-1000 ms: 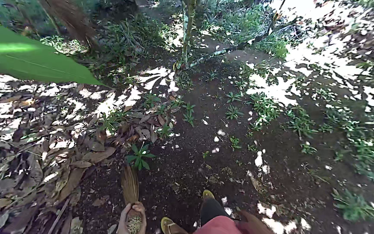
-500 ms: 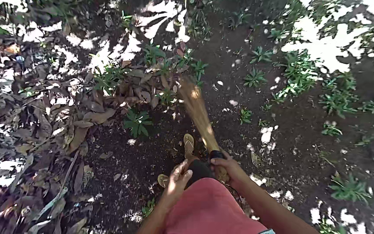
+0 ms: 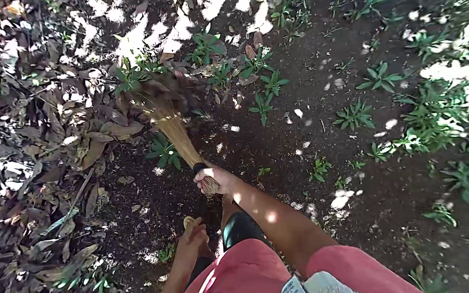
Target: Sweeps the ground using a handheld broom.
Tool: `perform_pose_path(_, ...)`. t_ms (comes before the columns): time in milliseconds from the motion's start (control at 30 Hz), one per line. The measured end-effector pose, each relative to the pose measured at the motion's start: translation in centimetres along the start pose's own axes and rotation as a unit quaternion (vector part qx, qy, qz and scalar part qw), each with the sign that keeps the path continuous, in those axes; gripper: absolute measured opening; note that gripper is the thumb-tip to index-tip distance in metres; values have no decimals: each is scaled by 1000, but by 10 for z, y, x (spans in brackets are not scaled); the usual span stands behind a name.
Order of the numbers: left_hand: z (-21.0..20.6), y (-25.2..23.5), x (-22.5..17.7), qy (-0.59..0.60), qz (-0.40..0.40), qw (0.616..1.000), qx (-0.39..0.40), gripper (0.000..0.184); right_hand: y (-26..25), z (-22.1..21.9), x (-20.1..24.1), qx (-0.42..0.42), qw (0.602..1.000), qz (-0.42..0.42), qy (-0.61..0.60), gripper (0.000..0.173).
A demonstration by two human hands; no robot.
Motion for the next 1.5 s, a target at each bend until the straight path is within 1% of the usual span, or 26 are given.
perform_pose_path(67, -19, -2, -16, 22, -6, 1000, 19, 50, 31, -6, 0, 9, 999, -23, 37, 96)
perform_pose_path(167, -45, 0, -45, 116, -26, 992, 34, 42, 93, -15, -6, -7, 999, -2, 50, 106)
perform_pose_path(267, -60, -1, -59, 123, -24, 990, 68, 44, 151, -5, -15, -86, 995, 49, -2, 117)
perform_pose_path(333, -66, 1, -58, 99, -4, 991, 86, 45, 169, 12, -17, -179, 981, 55, -47, 114)
perform_pose_path(400, -67, 4, -53, 98, 18, 990, 97, 43, 155, 36, -11, -261, 961, 60, -75, 101)
perform_pose_path(467, -62, 3, -50, 106, 28, 990, 85, 40, 109, 56, -2, -265, 961, 47, -70, 77)
perform_pose_path(500, -57, 0, -54, 110, 22, 991, 69, 40, 82, 59, 4, -236, 969, 28, -64, 68)
perform_pose_path(600, -36, -20, -78, 139, -8, 990, -8, 47, 30, 37, 22, -121, 992, -14, -44, 61)
perform_pose_path(667, -32, -34, -100, 193, -6, 981, -22, 51, 31, 24, 28, -85, 995, -10, -47, 73)
perform_pose_path(733, -44, -41, -126, 223, 3, 975, 8, 43, 53, 7, 28, -66, 998, -4, -2, 89)
perform_pose_path(767, -55, -41, -137, 221, 11, 974, 43, 37, 66, -3, 26, -65, 998, 5, 19, 95)
perform_pose_path(833, -78, -35, -154, 213, 45, 969, 121, 25, 97, -16, 25, -104, 993, 29, 50, 104)
perform_pose_path(933, -104, -27, -160, 215, 99, 948, 214, 41, 144, -19, 30, -189, 976, 74, 85, 116)
perform_pose_path(967, -110, -29, -164, 235, 102, 938, 235, 41, 156, -20, 33, -209, 969, 80, 105, 118)
perform_pose_path(1000, -112, -37, -171, 263, 105, 927, 247, 33, 164, -21, 37, -233, 960, 84, 132, 119)
perform_pose_path(1033, -110, -49, -182, 293, 111, 915, 252, 18, 169, -23, 44, -259, 950, 87, 154, 115)
perform_pose_path(1067, -102, -66, -196, 325, 125, 902, 256, 15, 171, -25, 51, -287, 940, 84, 161, 107)
perform_pose_path(1100, -87, -87, -212, 347, 133, 893, 254, 20, 169, -25, 57, -306, 934, 83, 164, 98)
perform_pose_path(1167, -33, -137, -247, 381, 115, 888, 231, 14, 157, -19, 59, -347, 923, 71, 153, 85)
perform_pose_path(1200, 8, -164, -259, 403, 89, 889, 197, 9, 148, -15, 56, -360, 918, 62, 154, 82)
perform_pose_path(1233, 60, -192, -267, 426, 50, 890, 157, 10, 140, -11, 51, -366, 914, 53, 165, 82)
perform_pose_path(1300, 177, -231, -280, 457, -32, 886, 69, 17, 122, -6, 39, -371, 910, 24, 182, 82)
perform_pose_path(1367, 281, -243, -291, 467, -93, 879, -35, 16, 109, -6, 25, -368, 913, -23, 172, 81)
perform_pose_path(1400, 324, -245, -294, 466, -120, 873, -77, 14, 104, -8, 20, -365, 915, -41, 167, 81)
perform_pose_path(1433, 354, -241, -299, 452, -138, 875, -110, 13, 101, -8, 17, -365, 915, -51, 166, 80)
perform_pose_path(1500, 384, -233, -309, 391, -148, 892, -169, 13, 100, -11, 10, -369, 912, -67, 166, 79)
Point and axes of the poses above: each hand's wrist, its own y-axis away from the middle knuckle, its own z-axis out of the back of the hand, x = y × z, the point moved 8 cm from there along -y, towards the middle knuckle, and after that the axes turned 6 degrees about x, right-handed, at the moved point
